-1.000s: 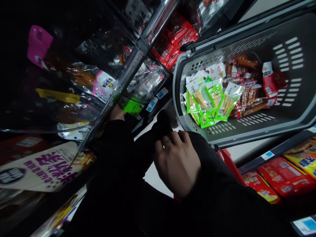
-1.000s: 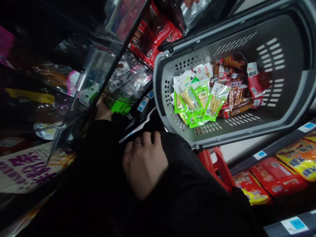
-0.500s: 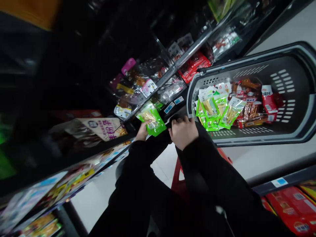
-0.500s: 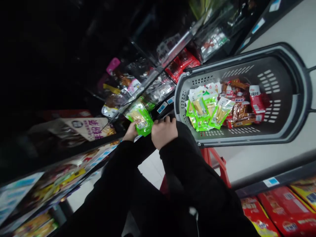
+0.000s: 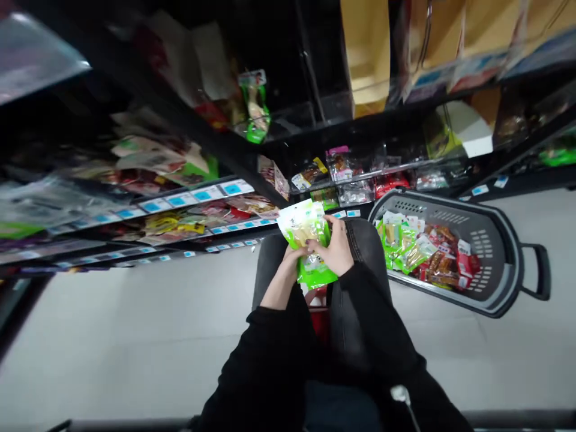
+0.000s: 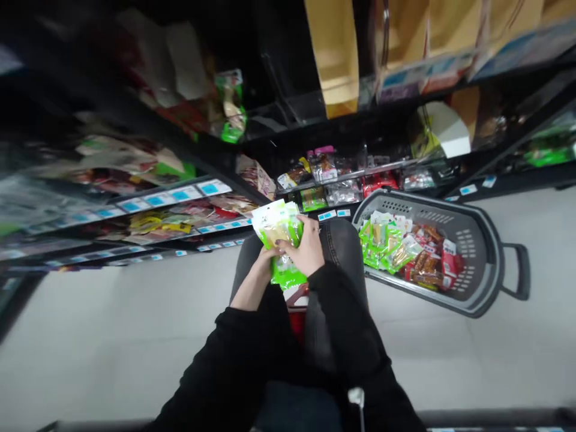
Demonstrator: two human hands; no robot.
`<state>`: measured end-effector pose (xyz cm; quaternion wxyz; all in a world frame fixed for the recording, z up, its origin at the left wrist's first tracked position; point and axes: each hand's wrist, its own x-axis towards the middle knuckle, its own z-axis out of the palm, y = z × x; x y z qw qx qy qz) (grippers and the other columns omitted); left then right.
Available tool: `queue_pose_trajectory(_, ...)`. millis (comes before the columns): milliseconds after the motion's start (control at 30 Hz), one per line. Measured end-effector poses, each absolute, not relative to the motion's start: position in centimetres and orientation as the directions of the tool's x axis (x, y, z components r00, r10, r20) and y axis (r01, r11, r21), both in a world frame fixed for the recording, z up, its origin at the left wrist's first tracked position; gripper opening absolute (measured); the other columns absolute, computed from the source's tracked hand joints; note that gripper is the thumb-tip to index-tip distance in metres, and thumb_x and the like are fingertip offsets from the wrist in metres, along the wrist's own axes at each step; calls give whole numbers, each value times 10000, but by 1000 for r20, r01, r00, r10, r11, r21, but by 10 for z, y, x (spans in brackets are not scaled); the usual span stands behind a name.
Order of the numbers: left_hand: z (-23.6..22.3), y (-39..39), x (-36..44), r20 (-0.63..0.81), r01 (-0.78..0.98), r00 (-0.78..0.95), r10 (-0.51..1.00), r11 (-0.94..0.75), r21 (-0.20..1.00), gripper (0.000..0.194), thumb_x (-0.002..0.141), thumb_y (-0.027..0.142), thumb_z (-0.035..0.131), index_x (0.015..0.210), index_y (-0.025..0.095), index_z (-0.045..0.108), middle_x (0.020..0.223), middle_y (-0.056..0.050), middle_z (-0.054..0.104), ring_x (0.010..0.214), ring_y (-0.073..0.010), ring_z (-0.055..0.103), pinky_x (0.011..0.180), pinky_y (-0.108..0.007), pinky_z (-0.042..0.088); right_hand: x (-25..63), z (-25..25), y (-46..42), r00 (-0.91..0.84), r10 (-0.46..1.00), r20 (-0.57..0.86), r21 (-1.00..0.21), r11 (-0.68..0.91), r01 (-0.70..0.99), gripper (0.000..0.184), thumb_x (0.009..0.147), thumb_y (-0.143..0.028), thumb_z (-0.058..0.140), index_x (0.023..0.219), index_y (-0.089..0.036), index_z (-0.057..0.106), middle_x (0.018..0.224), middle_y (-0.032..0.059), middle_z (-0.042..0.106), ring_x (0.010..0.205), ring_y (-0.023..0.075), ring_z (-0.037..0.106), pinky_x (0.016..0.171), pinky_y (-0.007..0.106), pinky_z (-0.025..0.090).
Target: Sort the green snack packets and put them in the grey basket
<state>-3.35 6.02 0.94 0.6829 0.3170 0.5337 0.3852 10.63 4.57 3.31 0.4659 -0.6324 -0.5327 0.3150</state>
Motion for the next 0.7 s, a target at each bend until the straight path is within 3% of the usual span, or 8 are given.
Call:
queue_pose_trajectory(133, 32, 43, -36, -385, -276, 122, 915, 404, 872, 701, 471, 133, 751, 1124, 192, 504, 1060, -77, 641, 981, -282, 603, 855, -372, 483, 86, 42, 22, 307, 932, 191, -922, 63, 382, 473, 686, -334, 617, 1095, -142, 476, 1095, 113, 510, 1065, 194, 483, 933, 342, 380)
queue_pose_trajectory(233, 40, 40, -33, -243, -377, 119, 963, 270, 886, 837, 566, 238, 760, 1282, 285, 330, 1250, -77, 534, 1104, -248, 545, 909, -370, 459, 94, 43, 24, 336, 913, 231, -934, 112, 338, 394, 667, -347, 624, 994, -150, 529, 1022, 82, 547, 1003, 186, 508, 912, 343, 392)
queue_pose_trajectory(367, 53, 49, -21, -152, -454, 209, 966, 234, 860, 636, 686, 377, 682, 1254, 287, 410, 1278, -71, 525, 1143, -244, 518, 945, -362, 440, 115, 52, 34, 380, 906, 188, -982, 162, 100, 341, 668, -352, 617, 932, -151, 534, 941, 51, 595, 898, 171, 548, 852, 335, 428)
queue_pose_trajectory(500, 65, 56, -14, -118, -500, 278, 953, 248, 830, 625, 655, 317, 721, 1221, 285, 457, 1215, -66, 579, 1082, -253, 565, 928, -389, 455, 121, 65, 38, 377, 914, 150, -978, 193, -76, 325, 654, -346, 632, 897, -156, 529, 896, 32, 614, 830, 159, 569, 789, 309, 454)
queue_pose_trajectory(700, 45, 66, -19, -214, -527, 224, 951, 303, 794, 424, 677, 347, 695, 1061, 211, 575, 1119, -92, 638, 1016, -255, 604, 913, -383, 461, 111, 50, 51, 404, 913, 57, -972, 144, -188, 358, 628, -361, 649, 890, -161, 508, 861, 33, 618, 762, 155, 589, 724, 302, 481)
